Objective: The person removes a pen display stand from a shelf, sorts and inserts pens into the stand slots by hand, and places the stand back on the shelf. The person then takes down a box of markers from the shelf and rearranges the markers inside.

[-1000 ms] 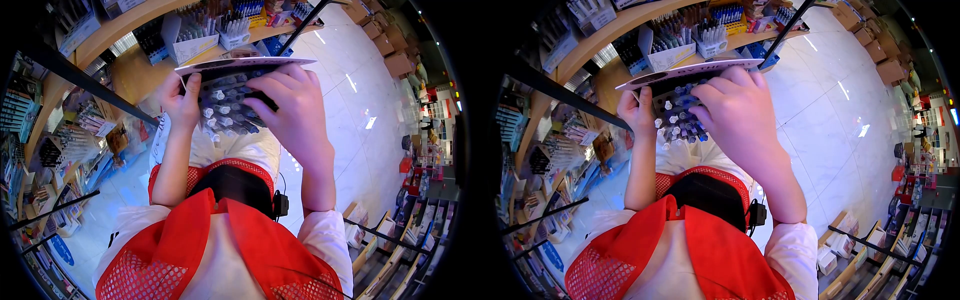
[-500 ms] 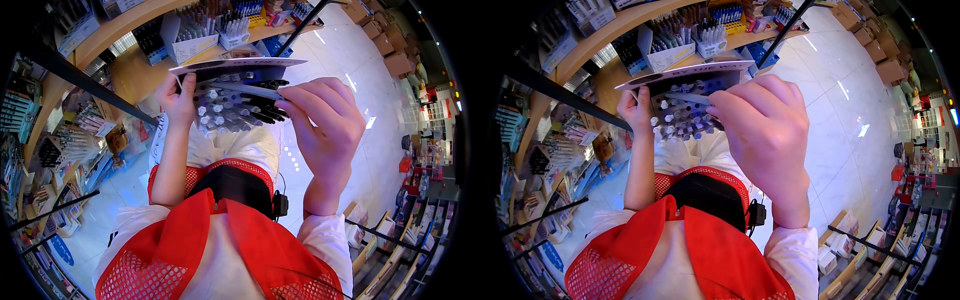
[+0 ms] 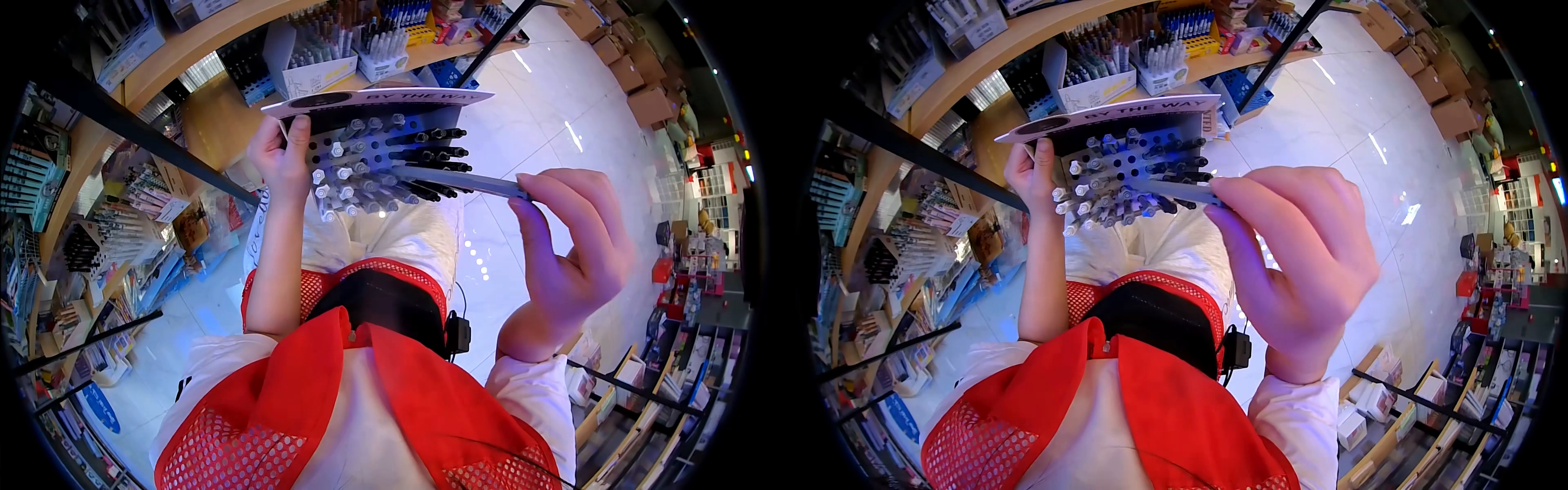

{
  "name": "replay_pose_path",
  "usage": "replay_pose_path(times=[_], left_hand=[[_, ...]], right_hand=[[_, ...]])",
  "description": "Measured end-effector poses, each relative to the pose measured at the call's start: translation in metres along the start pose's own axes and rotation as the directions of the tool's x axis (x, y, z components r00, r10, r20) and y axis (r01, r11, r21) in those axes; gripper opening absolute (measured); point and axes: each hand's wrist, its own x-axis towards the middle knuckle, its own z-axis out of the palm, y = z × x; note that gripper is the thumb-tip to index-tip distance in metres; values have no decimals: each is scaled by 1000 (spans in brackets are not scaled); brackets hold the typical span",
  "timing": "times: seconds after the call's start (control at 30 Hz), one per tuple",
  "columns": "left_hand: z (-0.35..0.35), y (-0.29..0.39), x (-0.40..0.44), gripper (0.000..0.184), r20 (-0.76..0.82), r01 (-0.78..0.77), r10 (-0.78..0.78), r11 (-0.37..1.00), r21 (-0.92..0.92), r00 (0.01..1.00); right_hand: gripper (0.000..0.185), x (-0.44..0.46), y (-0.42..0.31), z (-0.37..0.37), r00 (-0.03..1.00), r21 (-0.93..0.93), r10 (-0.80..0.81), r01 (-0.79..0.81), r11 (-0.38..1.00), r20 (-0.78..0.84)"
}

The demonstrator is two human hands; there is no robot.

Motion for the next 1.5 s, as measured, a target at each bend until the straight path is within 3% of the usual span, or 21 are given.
replay_pose_path(times=[0.2, 0.23, 0.47, 0.67, 0.87, 0.97, 1.17, 1.37, 1.47, 1.5], left_hand=[[-1, 4, -1, 24, -42, 6, -10, 996, -93, 999], [-2, 8, 0, 24, -23, -36, 35, 998, -45, 999], [5, 23, 1, 21, 40, -78, 85, 985, -154, 996], [-2, 13, -1, 24, 25, -22, 21, 999, 30, 999], [7, 16, 5, 26, 14, 45, -44, 997, -57, 999], [7, 14, 7, 27, 4, 94, -94, 991, -99, 996], [8, 15, 6, 27, 27, 92, -89, 985, -145, 996], [13, 21, 4, 26, 56, 104, -96, 981, -165, 994], [11, 19, 4, 27, 38, 98, -94, 986, -134, 995], [11, 20, 4, 27, 24, 100, -97, 983, -156, 995]], right_hand=[[22, 2, 1, 6, 996, -39, -36, 40, 998, 85], [22, 2, 0, 9, 992, -46, -49, 55, 997, 114], [17, -12, 8, 41, 966, 43, -153, 148, 988, 208], [17, -11, 8, 44, 964, 16, -89, 88, 996, 249], [13, -2, 15, 57, 931, 73, -67, 44, 996, 358], [11, 13, 14, 56, 920, -7, -87, 97, 995, 383], [10, 26, 14, 59, 921, 3, -92, 98, 995, 379], [8, 25, 7, 55, 852, -69, -61, 113, 991, 521], [8, 21, 7, 55, 917, -252, 8, 101, 962, 398], [8, 20, 9, 54, 921, -222, 5, 88, 971, 390]])
